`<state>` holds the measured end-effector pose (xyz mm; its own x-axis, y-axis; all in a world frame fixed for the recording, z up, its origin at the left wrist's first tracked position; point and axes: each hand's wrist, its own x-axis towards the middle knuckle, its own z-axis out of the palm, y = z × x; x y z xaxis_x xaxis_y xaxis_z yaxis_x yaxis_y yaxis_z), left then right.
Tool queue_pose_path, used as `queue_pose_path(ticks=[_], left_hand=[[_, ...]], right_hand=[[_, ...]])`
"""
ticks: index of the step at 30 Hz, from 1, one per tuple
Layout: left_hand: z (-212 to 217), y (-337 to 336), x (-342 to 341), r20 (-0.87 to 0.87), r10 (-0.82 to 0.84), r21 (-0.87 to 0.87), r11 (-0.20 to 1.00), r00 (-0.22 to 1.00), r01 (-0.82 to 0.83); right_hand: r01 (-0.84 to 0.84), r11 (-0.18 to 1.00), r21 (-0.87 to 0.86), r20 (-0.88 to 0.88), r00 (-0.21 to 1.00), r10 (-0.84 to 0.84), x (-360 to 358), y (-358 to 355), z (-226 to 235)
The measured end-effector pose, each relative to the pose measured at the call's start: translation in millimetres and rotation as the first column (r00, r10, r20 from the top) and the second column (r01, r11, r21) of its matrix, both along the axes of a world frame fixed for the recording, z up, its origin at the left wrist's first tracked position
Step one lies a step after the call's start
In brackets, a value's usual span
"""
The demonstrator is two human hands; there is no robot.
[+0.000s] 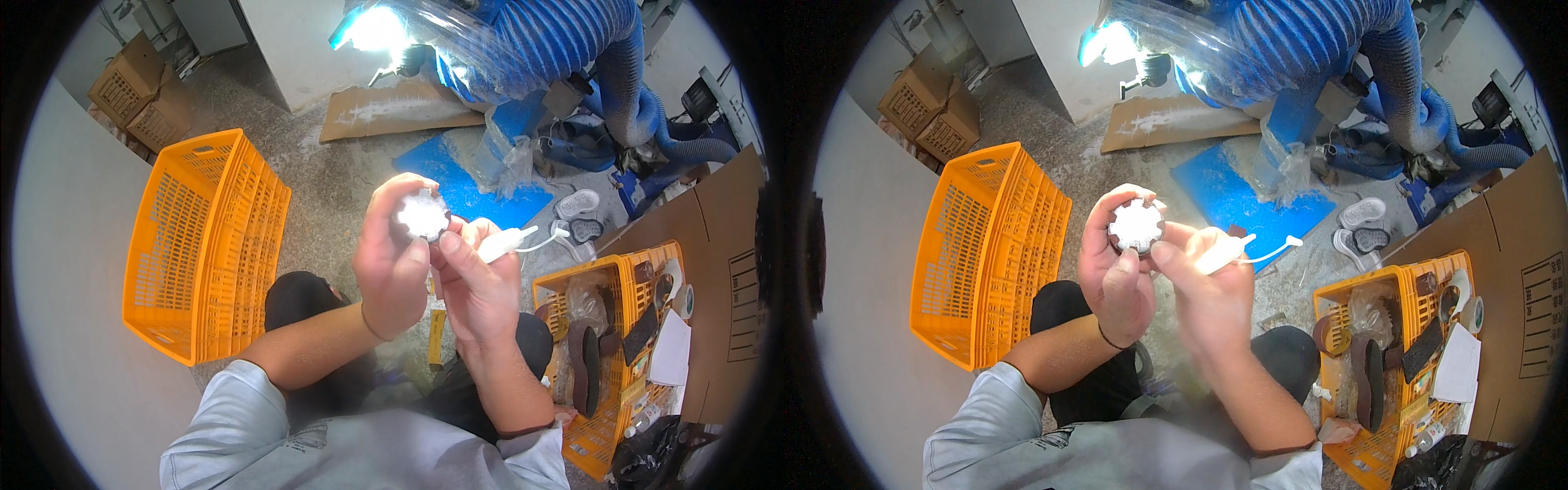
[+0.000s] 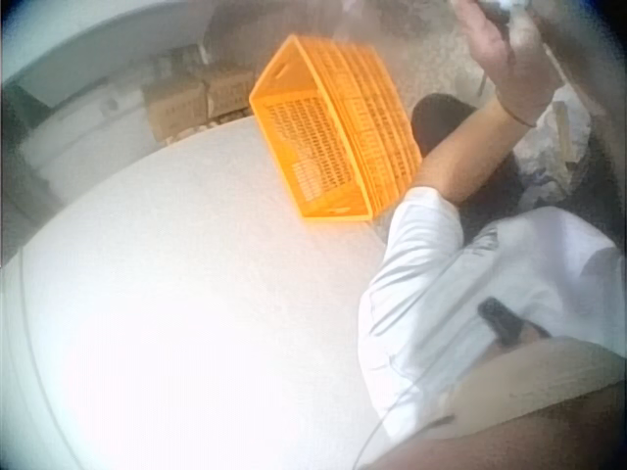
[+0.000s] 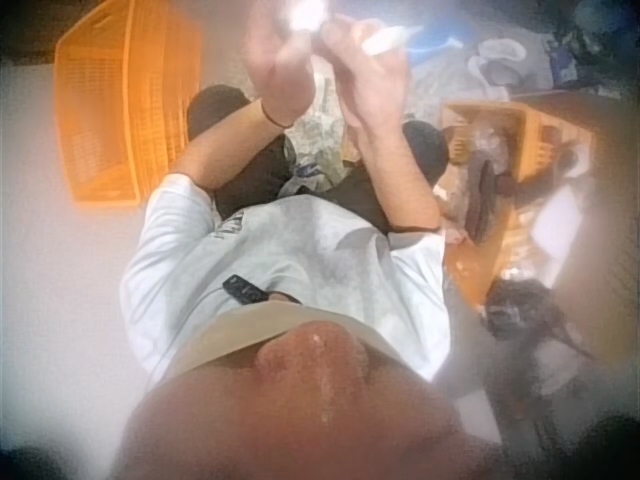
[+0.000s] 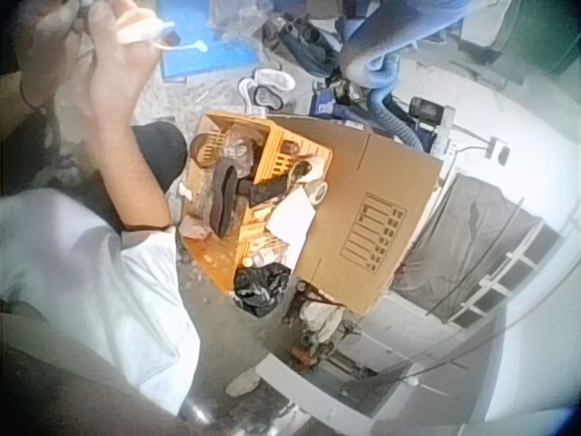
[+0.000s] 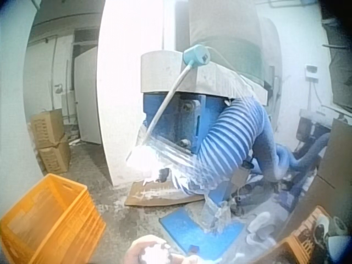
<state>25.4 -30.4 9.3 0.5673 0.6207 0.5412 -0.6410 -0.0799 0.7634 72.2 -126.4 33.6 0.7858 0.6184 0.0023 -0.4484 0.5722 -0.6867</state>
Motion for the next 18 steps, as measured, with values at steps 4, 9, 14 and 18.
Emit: queue_pose_path(ticks=[4, 9, 14, 18], left_hand=[[-2, 4, -1, 0.032, -0.049, 0.033, 0.998, 0.998, 0.047], [-7, 9, 1, 0.056, -0.03, 0.098, 0.995, 0.998, 0.024], [-10, 10, -3, 0.014, -0.068, 0.001, 0.998, 0.998, 0.068], [-9, 6, -6, 0.01, -0.081, -0.074, 0.994, 0.997, 0.081]], right_hand=[[-0.049, 0.999, 0.007, 0.01, 0.999, 0.049, 2, -3, 2], [-0.063, 0.998, -0.015, 0.036, 0.997, 0.063, 3, -2, -3], [-0.048, 0.999, -0.018, 0.094, 0.994, 0.05, 5, 1, -12], [-0.045, 0.998, -0.05, 0.089, 0.995, 0.049, 5, 0, -11]])
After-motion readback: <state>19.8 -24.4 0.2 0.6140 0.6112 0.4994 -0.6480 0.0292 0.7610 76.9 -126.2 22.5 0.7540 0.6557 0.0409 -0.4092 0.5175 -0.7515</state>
